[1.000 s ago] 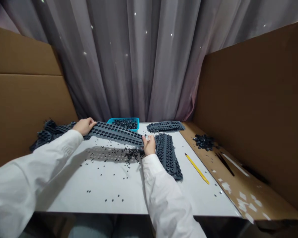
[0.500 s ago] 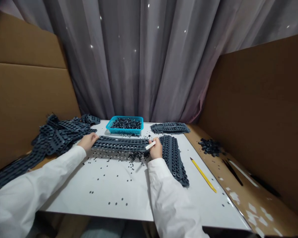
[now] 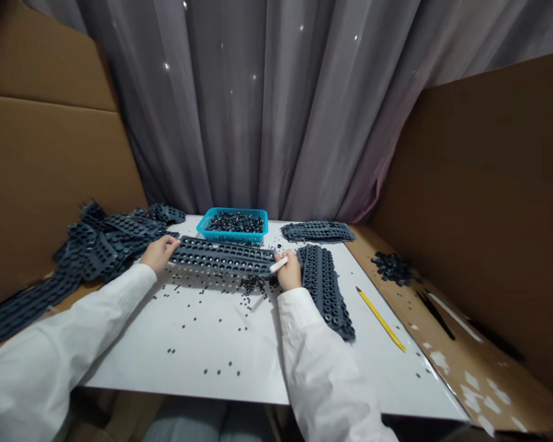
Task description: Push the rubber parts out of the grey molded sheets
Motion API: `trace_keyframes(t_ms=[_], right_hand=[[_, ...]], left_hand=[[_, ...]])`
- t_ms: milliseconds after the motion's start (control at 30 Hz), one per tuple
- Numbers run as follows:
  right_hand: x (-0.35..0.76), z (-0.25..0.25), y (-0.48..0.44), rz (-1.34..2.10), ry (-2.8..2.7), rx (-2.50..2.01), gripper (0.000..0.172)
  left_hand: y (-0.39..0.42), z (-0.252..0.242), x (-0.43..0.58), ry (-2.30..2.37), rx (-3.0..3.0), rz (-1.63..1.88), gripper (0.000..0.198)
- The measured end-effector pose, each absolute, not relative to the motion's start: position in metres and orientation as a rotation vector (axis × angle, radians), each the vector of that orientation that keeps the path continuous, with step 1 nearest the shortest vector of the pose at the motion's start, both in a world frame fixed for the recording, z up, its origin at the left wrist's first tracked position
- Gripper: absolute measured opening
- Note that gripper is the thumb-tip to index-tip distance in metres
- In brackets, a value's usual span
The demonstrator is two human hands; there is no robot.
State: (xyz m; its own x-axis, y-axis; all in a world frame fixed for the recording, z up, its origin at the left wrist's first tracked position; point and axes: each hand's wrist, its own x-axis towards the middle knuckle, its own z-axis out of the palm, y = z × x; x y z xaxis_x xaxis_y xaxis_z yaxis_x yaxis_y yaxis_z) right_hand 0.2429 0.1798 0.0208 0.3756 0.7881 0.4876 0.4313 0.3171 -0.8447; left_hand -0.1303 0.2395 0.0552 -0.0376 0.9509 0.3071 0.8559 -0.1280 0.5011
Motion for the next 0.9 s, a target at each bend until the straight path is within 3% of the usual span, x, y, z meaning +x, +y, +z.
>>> trace_keyframes(t_ms=[300,733,900], right_hand=[[0.245,0.023,0.179,0.389,-1.274,-1.289,0.043],[0.240,0.027,0.170,0.425,-1.284,-1.324,0.036],[0.215,0.030,0.181,0.519,-1.326,-1.241,0.033]], left_hand=[[0.247,0.060,-0.126,1.792,1.964,0.915,0.033],[0.237,0.078,-0.115,1.812,1.938,1.029,0.031],[0.231,0.111,-0.115,1.831,2.006,1.228,0.027]])
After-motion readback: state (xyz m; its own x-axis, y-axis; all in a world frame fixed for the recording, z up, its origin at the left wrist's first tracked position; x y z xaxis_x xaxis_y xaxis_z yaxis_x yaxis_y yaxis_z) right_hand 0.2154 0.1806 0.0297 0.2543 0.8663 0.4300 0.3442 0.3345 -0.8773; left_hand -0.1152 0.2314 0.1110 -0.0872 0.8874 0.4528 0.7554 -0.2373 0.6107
